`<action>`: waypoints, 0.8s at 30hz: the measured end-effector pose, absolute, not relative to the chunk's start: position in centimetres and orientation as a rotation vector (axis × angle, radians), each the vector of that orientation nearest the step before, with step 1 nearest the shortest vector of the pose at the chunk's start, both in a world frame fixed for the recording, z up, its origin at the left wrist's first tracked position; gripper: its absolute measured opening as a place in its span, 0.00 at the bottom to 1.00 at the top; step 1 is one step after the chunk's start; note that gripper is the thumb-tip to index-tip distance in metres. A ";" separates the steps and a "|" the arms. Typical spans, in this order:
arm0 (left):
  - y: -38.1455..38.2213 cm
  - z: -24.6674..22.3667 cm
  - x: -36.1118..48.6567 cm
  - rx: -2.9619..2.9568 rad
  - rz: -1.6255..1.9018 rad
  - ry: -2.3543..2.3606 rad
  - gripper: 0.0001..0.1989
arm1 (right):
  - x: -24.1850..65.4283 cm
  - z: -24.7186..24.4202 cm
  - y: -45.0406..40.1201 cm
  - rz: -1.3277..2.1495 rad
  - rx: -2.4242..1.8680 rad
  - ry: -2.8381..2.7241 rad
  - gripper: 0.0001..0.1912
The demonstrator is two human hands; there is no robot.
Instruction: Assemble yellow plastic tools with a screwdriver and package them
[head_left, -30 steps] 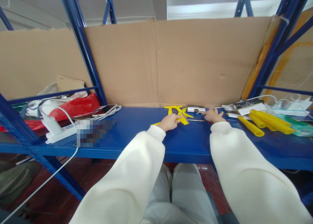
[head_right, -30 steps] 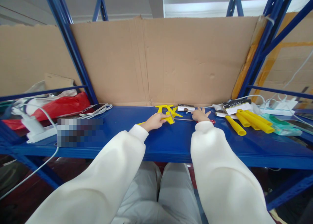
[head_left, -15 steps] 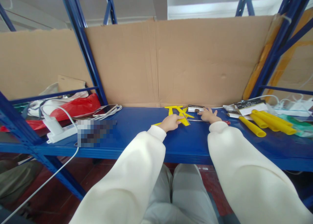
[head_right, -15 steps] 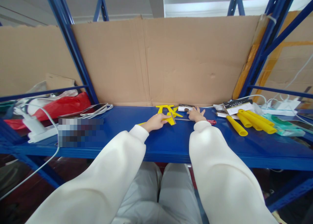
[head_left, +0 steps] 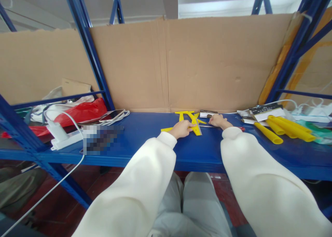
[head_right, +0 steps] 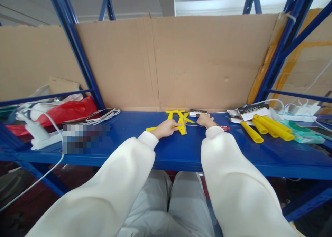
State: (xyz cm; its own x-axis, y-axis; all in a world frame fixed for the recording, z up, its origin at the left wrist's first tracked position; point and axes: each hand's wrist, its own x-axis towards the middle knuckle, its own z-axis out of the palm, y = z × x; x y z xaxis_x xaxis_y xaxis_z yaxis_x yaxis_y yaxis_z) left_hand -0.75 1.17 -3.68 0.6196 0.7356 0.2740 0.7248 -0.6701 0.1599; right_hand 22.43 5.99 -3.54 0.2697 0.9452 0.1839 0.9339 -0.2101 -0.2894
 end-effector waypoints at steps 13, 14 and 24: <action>0.8 -3.5 -0.6 2.815 0.508 1.232 0.17 | 17.3 -2.9 3.7 0.520 -1.336 -1.875 0.08; 0.8 -3.5 -0.6 2.820 0.508 1.225 0.17 | 17.1 -3.0 3.8 0.499 -1.344 -1.893 0.09; 0.7 -3.5 -0.6 2.842 0.518 1.248 0.16 | 16.7 -3.2 3.7 0.426 -1.428 -1.831 0.08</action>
State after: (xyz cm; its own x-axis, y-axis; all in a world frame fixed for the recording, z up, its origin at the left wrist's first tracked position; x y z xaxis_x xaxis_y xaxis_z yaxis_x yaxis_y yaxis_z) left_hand -0.65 0.75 -3.55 0.6311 0.7155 0.2994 0.7172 -0.6854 0.1261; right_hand 16.66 3.70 -3.20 -0.0848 0.9294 0.3593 0.6752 0.3188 -0.6652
